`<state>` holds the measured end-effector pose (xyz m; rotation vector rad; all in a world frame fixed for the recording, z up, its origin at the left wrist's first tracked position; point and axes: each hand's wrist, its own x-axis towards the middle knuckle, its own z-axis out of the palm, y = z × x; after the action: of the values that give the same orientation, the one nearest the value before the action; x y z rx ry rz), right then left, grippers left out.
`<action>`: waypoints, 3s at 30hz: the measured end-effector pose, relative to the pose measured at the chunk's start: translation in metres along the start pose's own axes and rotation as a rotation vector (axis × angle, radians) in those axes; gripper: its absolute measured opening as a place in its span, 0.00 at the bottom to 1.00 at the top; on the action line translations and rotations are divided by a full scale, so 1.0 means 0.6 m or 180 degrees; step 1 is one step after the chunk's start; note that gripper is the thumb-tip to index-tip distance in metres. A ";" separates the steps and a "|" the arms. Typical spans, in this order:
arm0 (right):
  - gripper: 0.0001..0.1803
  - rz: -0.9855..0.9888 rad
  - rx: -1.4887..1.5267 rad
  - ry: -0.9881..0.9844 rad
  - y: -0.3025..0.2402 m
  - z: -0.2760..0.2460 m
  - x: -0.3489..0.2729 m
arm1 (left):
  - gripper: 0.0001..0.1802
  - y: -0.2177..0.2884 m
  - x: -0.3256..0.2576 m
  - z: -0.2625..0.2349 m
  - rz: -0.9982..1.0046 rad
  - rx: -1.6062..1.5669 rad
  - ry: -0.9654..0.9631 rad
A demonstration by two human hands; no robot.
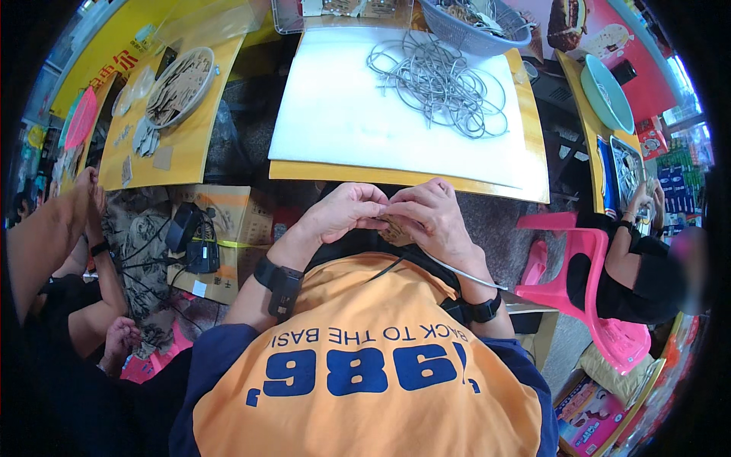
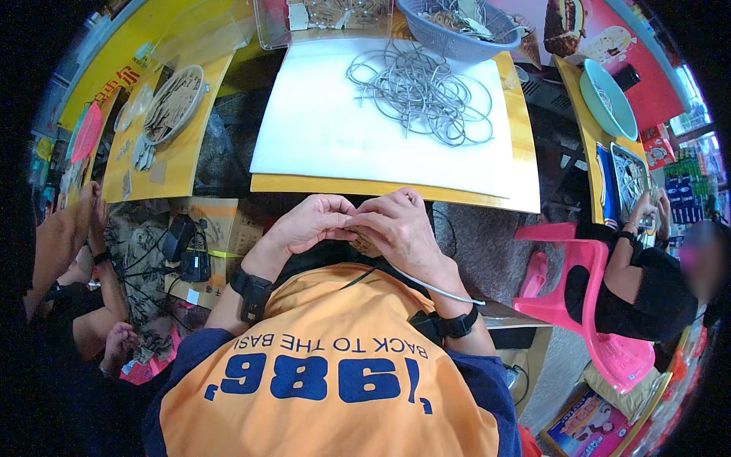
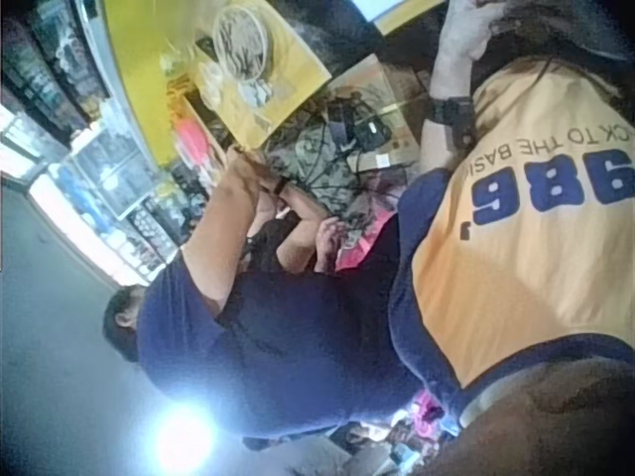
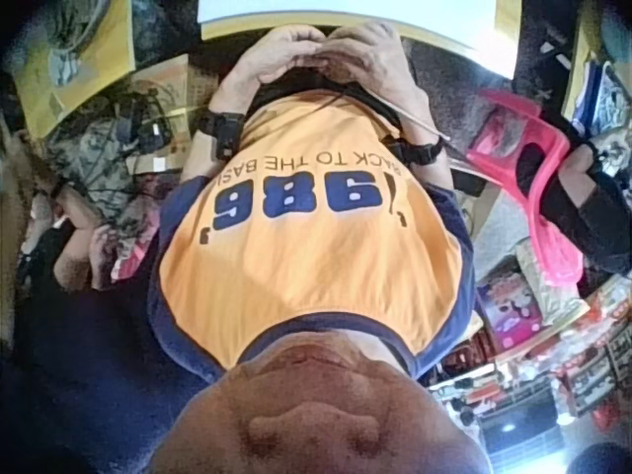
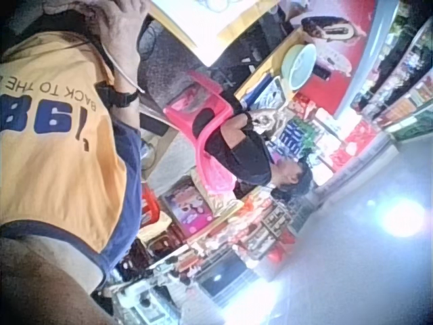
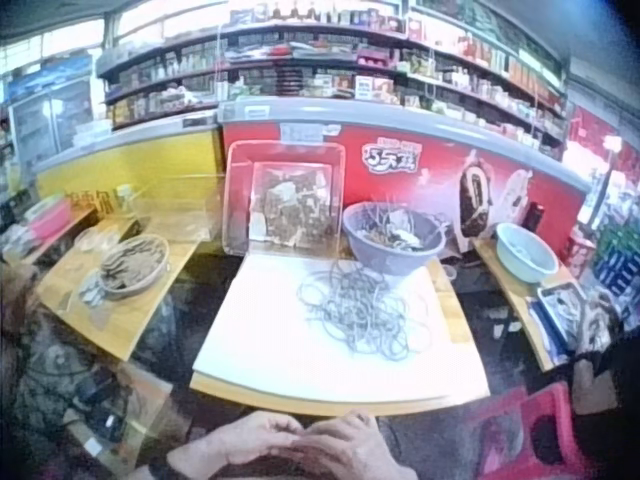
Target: The person is threading a thin wire or string through a small rectangular component, likely for a shoe or accessory.
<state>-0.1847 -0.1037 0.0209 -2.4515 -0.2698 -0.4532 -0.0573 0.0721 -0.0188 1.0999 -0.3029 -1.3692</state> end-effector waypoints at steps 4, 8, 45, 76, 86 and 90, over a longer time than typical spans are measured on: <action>0.11 -0.0100 0.0176 -0.0266 0.020 -0.003 0.015 | 0.06 0.011 0.004 -0.002 -0.0173 -0.0124 0.0101; 0.10 -0.0197 0.0163 -0.0495 0.029 -0.008 0.031 | 0.05 0.013 0.014 -0.013 -0.0321 -0.0203 0.0216; 0.25 0.1886 0.1147 0.0573 0.092 -0.012 0.072 | 0.04 0.069 0.018 -0.054 0.0143 -0.0349 0.0502; 0.11 0.2299 0.1745 -0.0523 0.010 0.027 0.127 | 0.06 0.065 0.043 -0.049 0.1387 -0.0004 0.1608; 0.13 0.2712 0.2296 -0.0376 0.029 0.033 0.123 | 0.07 0.065 0.039 -0.052 0.1424 -0.0246 0.1719; 0.13 0.2752 0.2314 -0.0246 0.033 0.034 0.121 | 0.08 0.068 0.033 -0.051 0.1258 -0.0087 0.1635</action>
<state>-0.1069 -0.1008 0.0227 -1.6469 0.5082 0.1179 -0.0041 0.0611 -0.0113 1.2485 -0.1135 -0.7098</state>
